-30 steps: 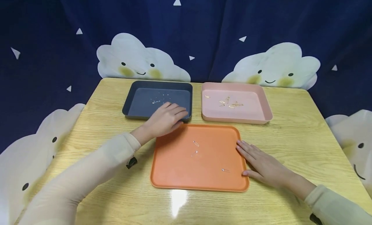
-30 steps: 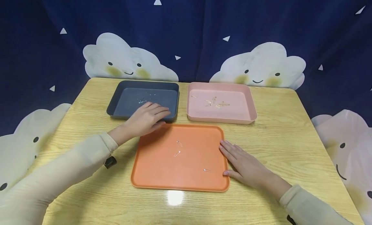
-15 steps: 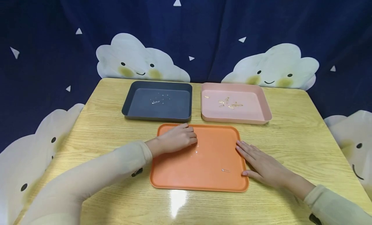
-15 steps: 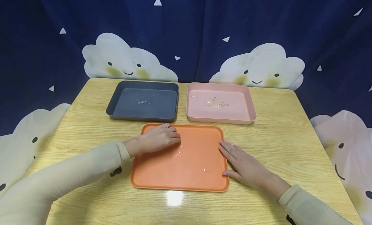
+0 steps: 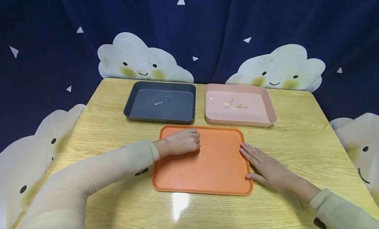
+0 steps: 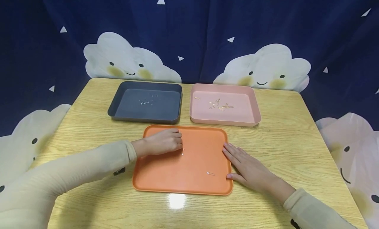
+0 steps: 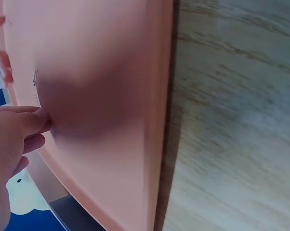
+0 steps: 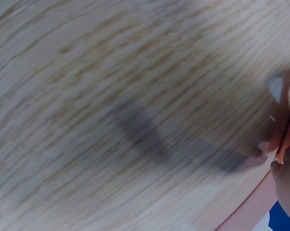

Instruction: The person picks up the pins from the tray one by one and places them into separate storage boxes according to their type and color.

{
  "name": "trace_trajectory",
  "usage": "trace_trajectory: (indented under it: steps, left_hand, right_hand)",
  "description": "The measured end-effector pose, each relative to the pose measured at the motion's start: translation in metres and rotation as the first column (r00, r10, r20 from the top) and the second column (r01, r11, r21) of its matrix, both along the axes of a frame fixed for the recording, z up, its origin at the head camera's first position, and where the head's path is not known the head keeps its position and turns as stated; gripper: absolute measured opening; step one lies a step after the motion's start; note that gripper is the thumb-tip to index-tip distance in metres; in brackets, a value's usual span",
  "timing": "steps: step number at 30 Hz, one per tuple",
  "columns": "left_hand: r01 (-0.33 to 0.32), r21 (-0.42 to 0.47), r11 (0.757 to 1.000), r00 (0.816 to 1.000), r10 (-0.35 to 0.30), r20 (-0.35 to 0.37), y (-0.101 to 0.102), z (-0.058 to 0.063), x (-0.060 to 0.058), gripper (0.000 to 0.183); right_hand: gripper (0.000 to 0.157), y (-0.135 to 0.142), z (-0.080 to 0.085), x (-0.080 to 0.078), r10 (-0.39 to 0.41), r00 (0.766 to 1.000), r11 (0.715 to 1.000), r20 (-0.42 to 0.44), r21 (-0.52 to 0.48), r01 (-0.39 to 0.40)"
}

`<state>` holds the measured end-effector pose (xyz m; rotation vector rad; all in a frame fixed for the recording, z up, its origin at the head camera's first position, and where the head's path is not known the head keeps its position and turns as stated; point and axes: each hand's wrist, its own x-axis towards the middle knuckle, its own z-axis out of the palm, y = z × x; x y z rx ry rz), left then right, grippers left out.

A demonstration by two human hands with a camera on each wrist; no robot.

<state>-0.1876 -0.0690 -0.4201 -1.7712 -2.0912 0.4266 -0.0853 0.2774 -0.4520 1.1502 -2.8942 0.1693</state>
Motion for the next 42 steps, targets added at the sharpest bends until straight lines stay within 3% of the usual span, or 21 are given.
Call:
trace_trajectory:
  steps: [9, 20, 30, 37, 42]
  left_hand:
    - [-0.006, 0.026, 1.0, 1.0, 0.005, 0.025, 0.002, -0.002, -0.001, 0.02]
    - [-0.094, 0.159, 0.983, 0.994, 0.085, 0.063, -0.023, 0.005, -0.005, 0.014]
    - [-0.125, 0.319, 0.939, 0.992, 0.115, 0.048, -0.05, 0.016, -0.021, 0.006]
    - [-0.203, 0.333, 0.921, 0.979, 0.186, 0.08, -0.072, 0.03, -0.032, 0.004]
    - [-0.265, 0.331, 0.905, 0.964, 0.251, 0.087, -0.086, 0.041, -0.047, 0.004]
  right_hand:
    - [0.083, 0.001, 0.001, 0.001, -0.004, 1.0, 1.0, 0.009, 0.001, 0.004]
    - [0.082, -0.002, 0.003, 0.001, -0.002, 1.0, 1.0, -0.017, -0.01, 0.002]
    - [0.082, -0.002, 0.002, 0.002, 0.006, 1.0, 1.0, -0.022, -0.013, -0.006]
    - [0.082, -0.003, 0.003, 0.002, -0.01, 1.0, 1.0, -0.025, -0.025, 0.009]
    - [0.082, -0.003, 0.003, 0.002, -0.011, 1.0, 1.0, -0.028, -0.023, 0.011]
